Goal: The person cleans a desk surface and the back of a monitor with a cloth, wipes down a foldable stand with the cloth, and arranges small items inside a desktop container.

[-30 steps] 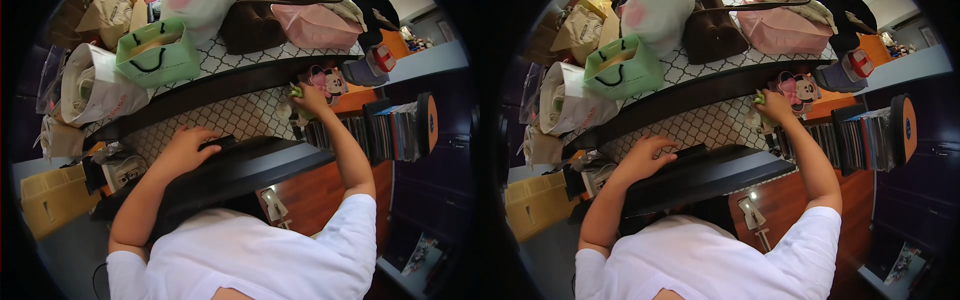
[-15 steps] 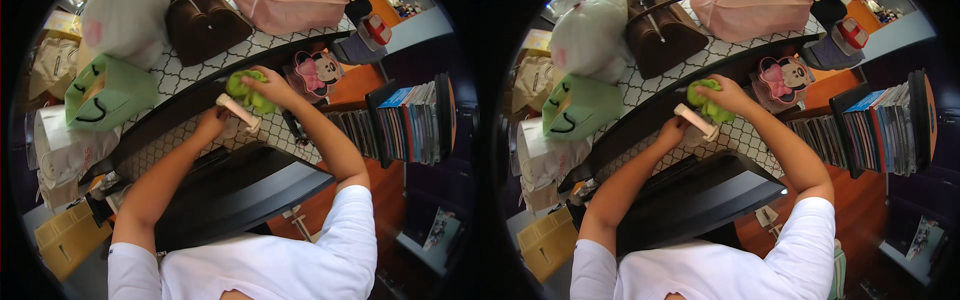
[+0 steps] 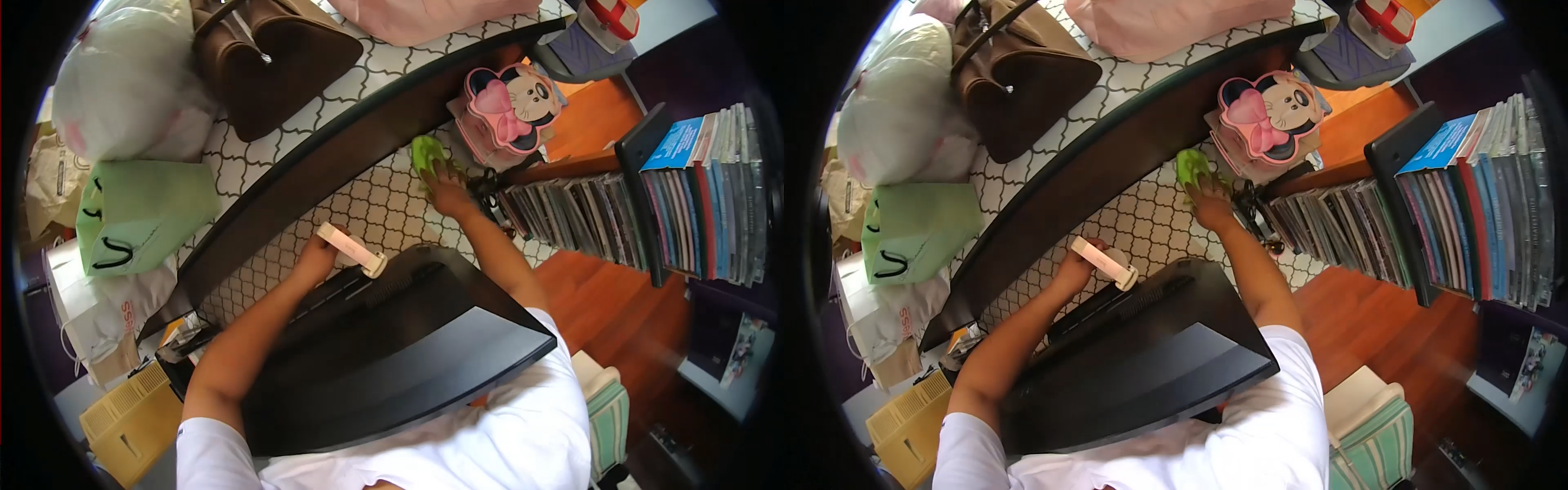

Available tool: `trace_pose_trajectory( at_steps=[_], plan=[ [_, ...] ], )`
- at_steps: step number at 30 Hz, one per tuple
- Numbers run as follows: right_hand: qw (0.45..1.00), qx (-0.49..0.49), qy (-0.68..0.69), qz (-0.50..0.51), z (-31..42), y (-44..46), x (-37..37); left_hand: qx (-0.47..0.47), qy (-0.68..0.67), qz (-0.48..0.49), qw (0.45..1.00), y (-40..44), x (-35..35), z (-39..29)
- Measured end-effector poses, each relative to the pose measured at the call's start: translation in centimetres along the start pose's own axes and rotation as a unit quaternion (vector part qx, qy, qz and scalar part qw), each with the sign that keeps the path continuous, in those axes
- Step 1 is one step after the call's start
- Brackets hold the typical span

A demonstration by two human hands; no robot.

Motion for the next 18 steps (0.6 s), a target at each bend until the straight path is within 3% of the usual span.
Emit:
trace_pose_trajectory(
  at_steps=[5, 8, 11, 13, 14, 17, 18],
  plan=[
    [0.991, 0.127, -0.009, 0.046, 0.3, -7.5, -1.0, -0.033, -0.039, 0.016, 0.999, 0.0, -1.5, 0.7],
    [0.971, 0.181, 0.043, 0.152, -1.6, -12.5, -0.5, -0.017, -0.011, 0.006, 1.000, 0.0, -1.8, 1.0],
    [0.944, 0.120, 0.114, 0.286, -3.1, -11.2, 0.2, -0.018, -0.066, -0.002, 0.998, 0.7, -2.1, 2.8],
    [0.967, 0.080, 0.144, 0.196, -1.1, -6.1, 2.9, -0.014, -0.050, -0.003, 0.999, 0.5, -1.9, 2.2],
    [0.964, 0.163, 0.194, 0.083, 0.8, -3.6, 4.3, -0.012, -0.042, -0.003, 0.999, 0.5, -1.9, 2.1],
    [0.961, 0.224, 0.151, -0.055, 4.8, 1.3, 2.6, 0.003, -0.053, -0.003, 0.999, 0.9, -2.3, 3.5],
    [0.957, 0.271, 0.104, 0.013, 6.4, 1.1, 0.6, -0.003, -0.051, 0.004, 0.999, 0.8, -2.5, 3.5]
  ],
)
Point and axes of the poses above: each hand's wrist, its own y-axis towards the middle knuckle, its own x-axis out of the back of the hand, z = x × y, the point moved 7 cm from there along y, towards the middle knuckle, and after that the axes turned 10 degrees about -z, right-handed, at the moved point
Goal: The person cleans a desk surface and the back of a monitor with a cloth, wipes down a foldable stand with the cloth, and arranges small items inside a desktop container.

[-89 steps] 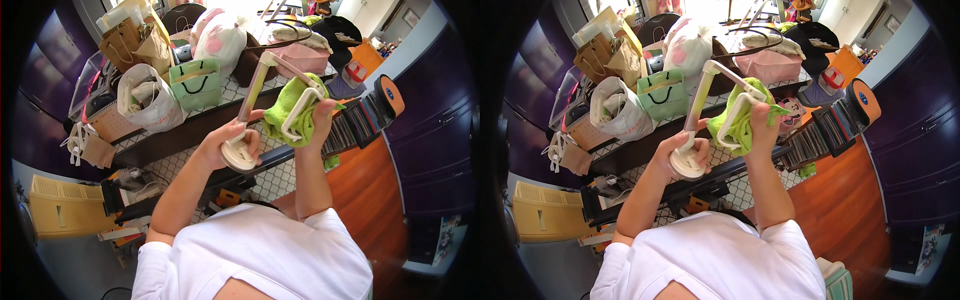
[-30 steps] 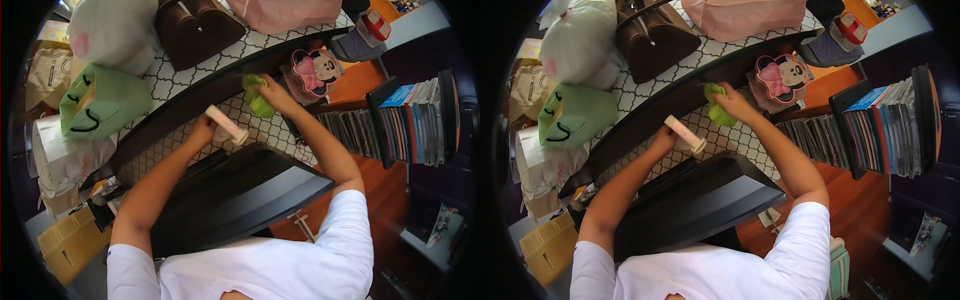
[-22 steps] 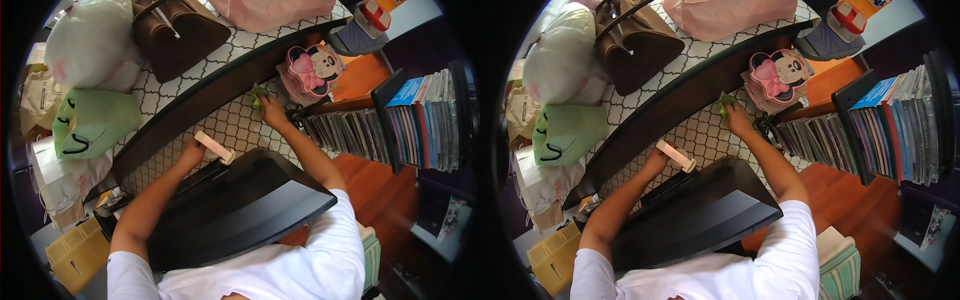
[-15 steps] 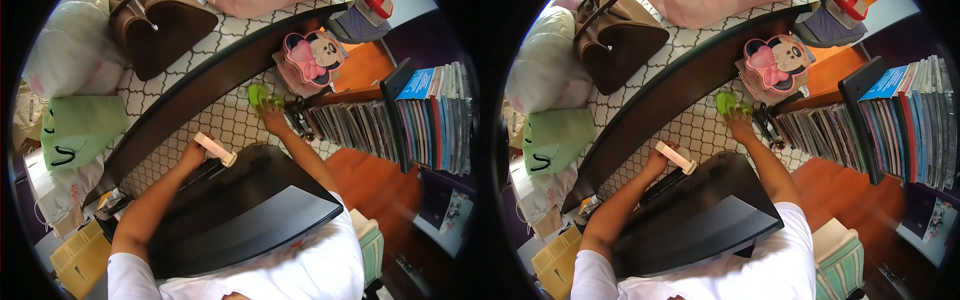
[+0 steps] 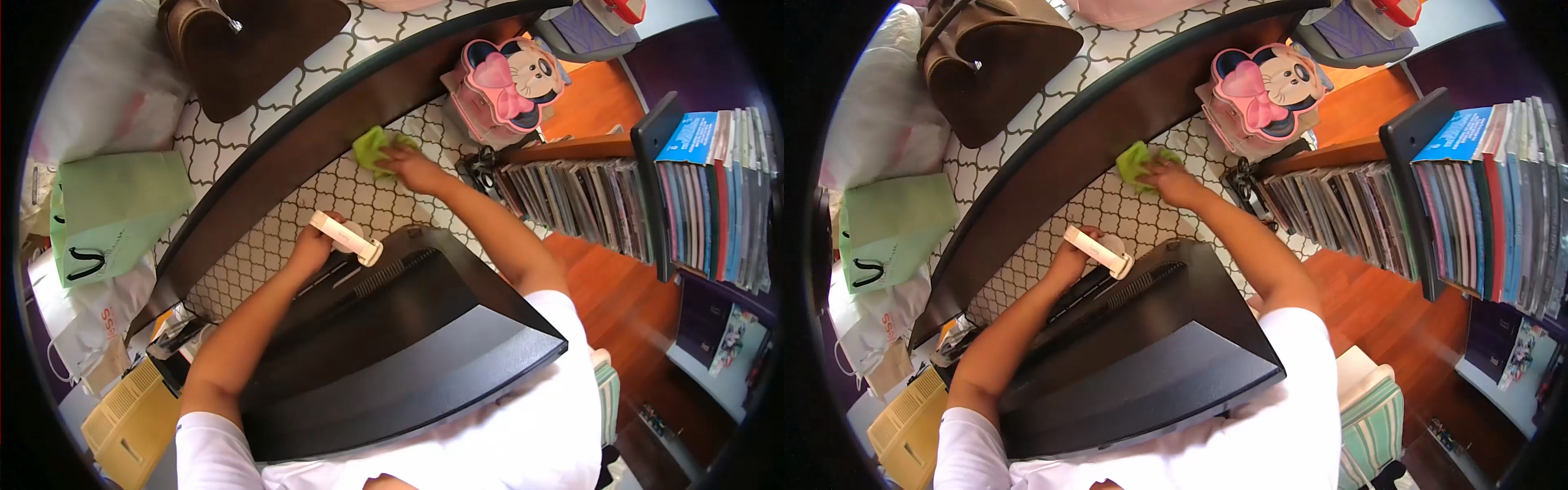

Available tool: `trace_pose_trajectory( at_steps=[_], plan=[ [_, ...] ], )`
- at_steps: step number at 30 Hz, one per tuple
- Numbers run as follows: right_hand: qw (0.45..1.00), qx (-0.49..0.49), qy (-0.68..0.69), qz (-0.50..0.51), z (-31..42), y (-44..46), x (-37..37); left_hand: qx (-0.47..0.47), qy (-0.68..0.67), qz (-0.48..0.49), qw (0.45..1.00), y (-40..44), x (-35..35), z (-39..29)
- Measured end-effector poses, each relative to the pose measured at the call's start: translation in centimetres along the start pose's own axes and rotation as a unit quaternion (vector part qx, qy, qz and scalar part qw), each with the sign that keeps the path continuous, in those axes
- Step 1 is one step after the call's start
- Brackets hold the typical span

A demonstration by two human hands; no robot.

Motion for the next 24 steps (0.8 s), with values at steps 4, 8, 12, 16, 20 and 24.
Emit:
trace_pose_trajectory(
  at_steps=[4, 8, 12, 16, 20, 24],
  plan=[
    [0.972, 0.079, -0.012, 0.222, 1.9, -0.7, -5.5, -0.011, 0.038, 0.000, 0.999, -0.3, 1.0, -1.2],
    [0.917, 0.014, 0.053, 0.396, 1.5, -4.9, -5.6, -0.006, 0.035, -0.034, 0.999, -0.3, 2.5, -1.5],
    [0.924, -0.070, 0.115, 0.358, -1.1, -6.6, -3.6, 0.028, 0.002, -0.042, 0.999, -0.6, 3.5, -0.6],
    [0.918, -0.129, 0.280, 0.248, 1.9, -0.7, -3.3, -0.001, 0.001, -0.045, 0.999, -0.2, 3.5, 1.0],
    [0.832, -0.051, 0.354, 0.424, 7.7, -1.5, -8.6, 0.002, -0.007, -0.041, 0.999, -0.3, 3.2, 1.9],
    [0.862, -0.001, 0.209, 0.461, 6.4, -3.0, -11.1, 0.011, 0.031, -0.031, 0.999, -0.5, 3.6, 0.6]
  ],
)
Point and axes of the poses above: each hand's wrist, its own y-axis towards the middle knuckle, its own x-axis out of the back of the hand, z = x × y, the point moved 7 cm from there along y, towards the middle knuckle, and after that the axes turned 10 degrees about -z, right-handed, at the moved point
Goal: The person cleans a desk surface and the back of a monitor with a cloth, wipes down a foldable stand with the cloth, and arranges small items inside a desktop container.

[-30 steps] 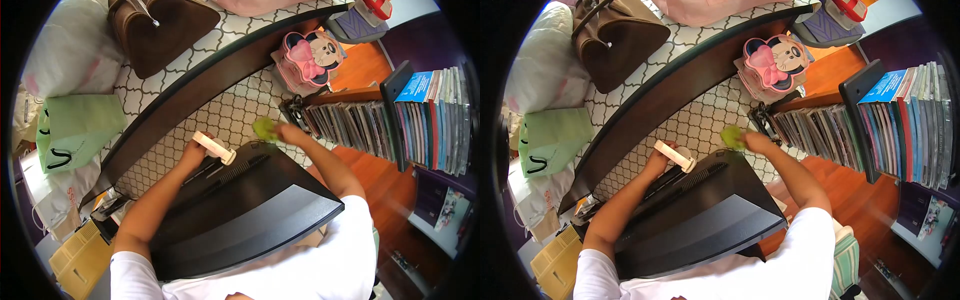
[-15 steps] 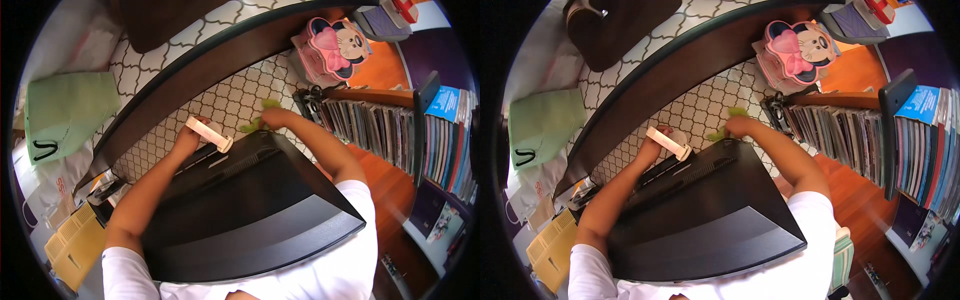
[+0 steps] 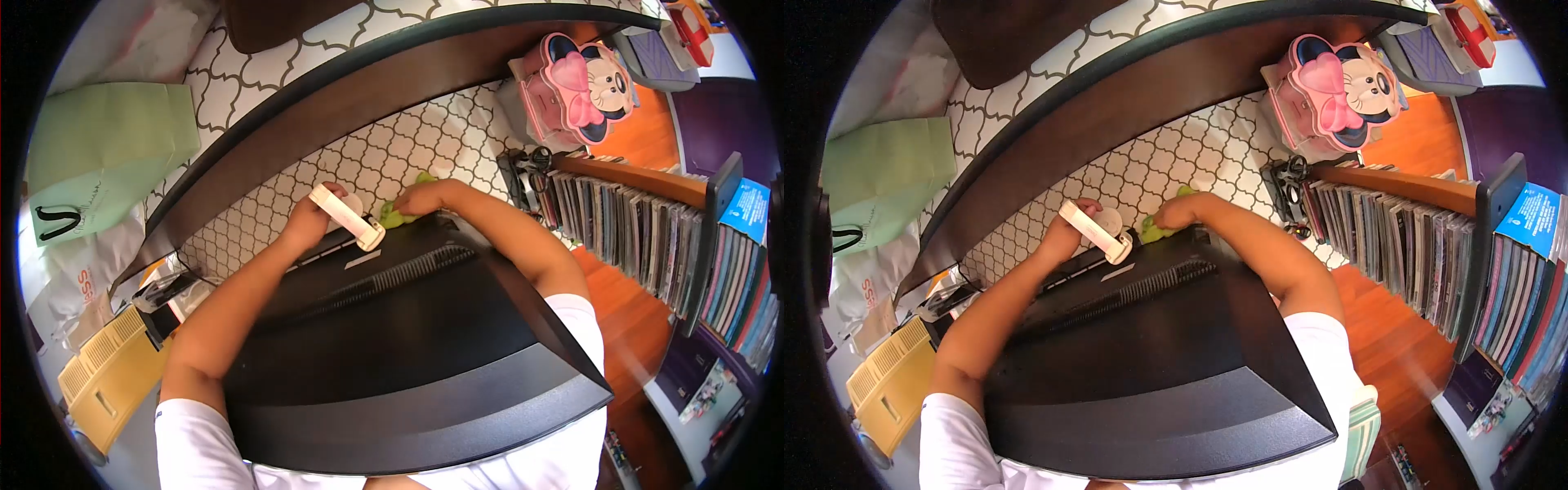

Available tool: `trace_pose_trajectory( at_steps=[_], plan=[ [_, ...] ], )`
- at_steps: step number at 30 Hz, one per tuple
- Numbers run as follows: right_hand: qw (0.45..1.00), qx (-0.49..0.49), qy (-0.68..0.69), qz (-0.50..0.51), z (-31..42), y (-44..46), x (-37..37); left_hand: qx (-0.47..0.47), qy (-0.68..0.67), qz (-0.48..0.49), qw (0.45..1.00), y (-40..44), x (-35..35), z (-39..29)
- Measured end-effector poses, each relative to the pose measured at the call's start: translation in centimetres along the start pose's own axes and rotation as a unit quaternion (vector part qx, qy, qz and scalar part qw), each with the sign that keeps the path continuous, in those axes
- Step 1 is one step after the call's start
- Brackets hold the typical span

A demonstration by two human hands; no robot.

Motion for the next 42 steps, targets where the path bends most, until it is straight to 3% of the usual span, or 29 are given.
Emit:
trace_pose_trajectory(
  at_steps=[6, 8, 11, 14, 16, 18, 21, 25, 29, 32, 34, 36, 39, 42],
  plan=[
    [0.974, -0.211, 0.052, -0.058, -5.8, -5.4, 1.4, 0.064, 0.006, 0.007, 0.998, -0.2, 0.6, -0.2],
    [0.979, -0.194, -0.009, -0.061, -9.2, -8.0, -1.7, 0.057, 0.013, 0.013, 0.998, -0.2, 0.9, -0.6],
    [0.946, -0.217, 0.095, -0.221, -8.0, -13.7, -1.3, -0.007, -0.011, 0.004, 1.000, -0.5, 1.2, -0.8],
    [0.881, -0.307, 0.014, -0.360, -5.9, -16.9, 2.7, 0.001, -0.015, -0.019, 1.000, -0.5, 1.3, 0.2],
    [0.851, -0.240, -0.017, -0.467, -3.5, -17.2, 5.9, -0.010, 0.004, -0.005, 1.000, -0.7, 1.1, -0.4],
    [0.893, -0.246, -0.075, -0.370, -2.3, -16.2, 5.9, -0.023, 0.046, 0.011, 0.999, -1.0, 0.8, -1.8],
    [0.826, -0.115, -0.318, -0.450, -0.3, -17.3, 3.0, -0.036, 0.032, 0.012, 0.999, -1.1, 0.7, -3.2],
    [0.790, -0.109, -0.276, -0.537, 1.6, -20.1, 1.9, -0.031, 0.015, 0.012, 0.999, -0.6, 0.5, -3.7],
    [0.774, -0.207, -0.140, -0.581, -1.1, -21.6, -1.4, -0.068, 0.035, 0.009, 0.997, -0.5, 0.1, -3.4],
    [0.713, -0.276, -0.212, -0.609, -0.8, -21.5, -5.7, -0.078, 0.054, 0.014, 0.995, -1.1, 0.0, -3.9],
    [0.749, -0.406, -0.220, -0.475, -2.9, -19.3, -11.3, -0.070, 0.053, 0.023, 0.996, -0.9, 0.0, -3.0],
    [0.750, -0.428, -0.159, -0.480, -2.5, -19.2, -14.1, -0.005, 0.055, 0.039, 0.998, -0.8, 0.4, -1.8],
    [0.741, -0.426, -0.061, -0.515, -0.7, -19.9, -14.2, -0.012, 0.020, 0.071, 0.997, -0.4, 0.6, -0.5],
    [0.739, -0.419, -0.051, -0.525, -0.7, -20.0, -14.2, -0.058, 0.062, 0.070, 0.994, -0.5, 0.7, -1.0]
  ],
)
Point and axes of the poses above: each hand's wrist, its own y-axis towards the middle knuckle, its own x-axis out of the back of the hand, z = x × y, the point moved 7 cm from there along y, towards the middle knuckle, and after that the axes turned 10 degrees about -z, right-handed, at the moved point
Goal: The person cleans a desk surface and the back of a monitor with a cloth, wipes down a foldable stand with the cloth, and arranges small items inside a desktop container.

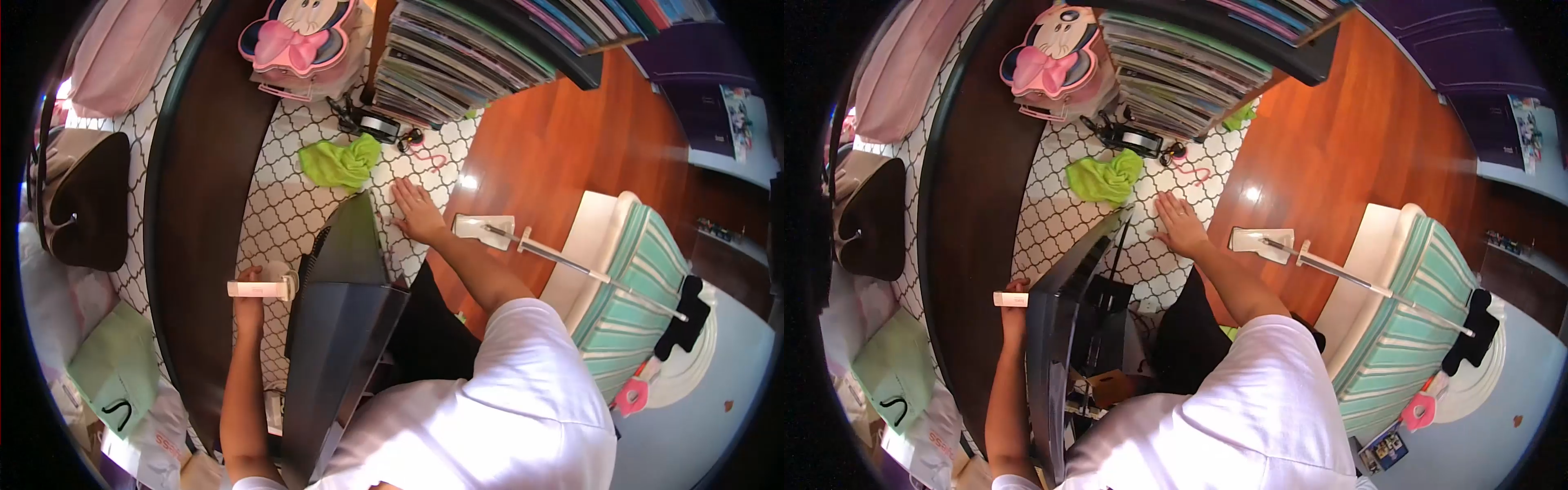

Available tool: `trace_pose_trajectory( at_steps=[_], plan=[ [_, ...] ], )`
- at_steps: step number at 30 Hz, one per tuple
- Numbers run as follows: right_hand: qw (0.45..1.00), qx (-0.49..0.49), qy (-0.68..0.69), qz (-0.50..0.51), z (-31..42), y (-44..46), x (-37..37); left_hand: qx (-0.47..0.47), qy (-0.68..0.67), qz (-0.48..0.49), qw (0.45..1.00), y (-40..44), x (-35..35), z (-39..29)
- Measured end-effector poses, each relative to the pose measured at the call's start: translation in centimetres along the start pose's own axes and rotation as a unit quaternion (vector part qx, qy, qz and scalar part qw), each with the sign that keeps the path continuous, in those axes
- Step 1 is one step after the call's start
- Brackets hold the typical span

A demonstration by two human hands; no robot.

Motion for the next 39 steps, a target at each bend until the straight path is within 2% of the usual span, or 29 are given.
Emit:
trace_pose_trajectory(
  at_steps=[1, 2, 4, 5, 6, 7, 9, 12, 15, 18, 23, 27, 29, 30, 31, 32, 34, 35, 36, 37, 38, 39],
  plan=[
    [0.993, 0.031, 0.006, -0.118, 0.6, 0.2, 2.3, 0.000, 0.011, 0.004, 1.000, 0.0, -0.1, -0.2],
    [0.978, -0.038, 0.115, -0.168, -0.2, 0.3, 3.7, -0.001, 0.008, 0.005, 1.000, -0.1, -0.1, -0.5],
    [0.894, -0.167, 0.328, -0.255, -0.6, 1.1, 9.2, -0.001, -0.002, 0.002, 1.000, -0.2, -0.3, -0.8],
    [0.716, -0.211, 0.593, -0.302, -0.3, 1.7, 11.4, -0.005, 0.006, 0.000, 1.000, -0.3, -0.4, -0.9],
    [0.578, -0.197, 0.746, -0.265, 0.8, 2.3, 14.8, -0.009, 0.014, 0.000, 1.000, -0.4, -0.6, -1.0],
    [0.415, -0.175, 0.866, -0.218, 1.9, 2.5, 18.5, -0.014, 0.022, 0.003, 1.000, -0.5, -0.9, -1.2],
    [0.206, -0.031, 0.970, -0.126, 4.3, 2.2, 24.8, -0.016, -0.011, 0.017, 1.000, -0.6, -1.7, -1.4],
    [0.111, 0.130, 0.984, -0.045, 6.2, 1.6, 30.0, -0.016, -0.063, 0.017, 0.998, 0.1, -1.7, 0.3],
    [0.079, 0.151, 0.985, -0.033, 7.0, 1.5, 31.2, -0.059, -0.070, 0.009, 0.996, 0.2, -1.6, 0.0],
    [0.064, 0.165, 0.984, -0.016, 7.4, 1.8, 31.3, -0.008, -0.082, 0.021, 0.996, 0.4, -1.4, 0.4],
    [0.032, 0.144, 0.989, -0.007, 8.0, 1.9, 31.1, -0.041, -0.062, 0.001, 0.997, 0.2, -1.2, -0.6],
    [0.093, 0.069, 0.990, -0.081, 7.8, 2.8, 30.0, -0.037, -0.016, -0.008, 0.999, -0.6, -1.2, -1.7],
    [0.123, 0.023, 0.988, -0.096, 7.1, 3.3, 28.6, 0.008, -0.055, -0.022, 0.998, -0.5, -1.2, -0.6],
    [0.195, -0.003, 0.975, -0.110, 6.7, 3.8, 27.4, 0.033, -0.075, -0.035, 0.996, -0.6, -1.1, -0.1],
    [0.265, -0.028, 0.956, -0.119, 6.1, 4.4, 25.9, -0.001, -0.008, -0.036, 0.999, -0.8, -1.0, -1.6],
    [0.335, -0.051, 0.932, -0.125, 5.4, 5.2, 24.2, 0.018, -0.031, -0.048, 0.998, -0.5, -0.9, -0.3],
    [0.560, -0.101, 0.819, -0.068, 4.3, 7.6, 19.1, -0.004, -0.009, -0.057, 0.998, 0.1, -0.8, 0.2],
    [0.661, -0.115, 0.741, -0.041, 3.6, 9.1, 16.6, 0.017, -0.035, -0.056, 0.998, 0.2, -1.0, -0.4],
    [0.675, -0.140, 0.722, 0.054, 3.4, 10.5, 13.8, 0.037, -0.062, -0.053, 0.996, 0.5, -1.1, -0.9],
    [0.801, -0.044, 0.596, 0.036, 3.4, 12.5, 11.9, 0.045, -0.056, -0.047, 0.996, 1.6, -1.2, -0.2],
    [0.893, 0.055, 0.446, 0.012, 3.9, 14.1, 10.4, 0.013, -0.016, -0.063, 0.998, 1.9, -1.3, -2.4],
    [0.927, 0.130, 0.351, 0.003, 5.2, 15.4, 9.5, -0.002, -0.026, -0.061, 0.998, 2.8, -1.7, -3.2]
  ],
)
Point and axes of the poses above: each hand's wrist, its own y-axis towards the middle knuckle, its own x-axis out of the back of the hand, z = x × y, the point moved 7 cm from there along y, towards the middle knuckle, and after that the axes turned 10 degrees about -z, right-handed, at the moved point
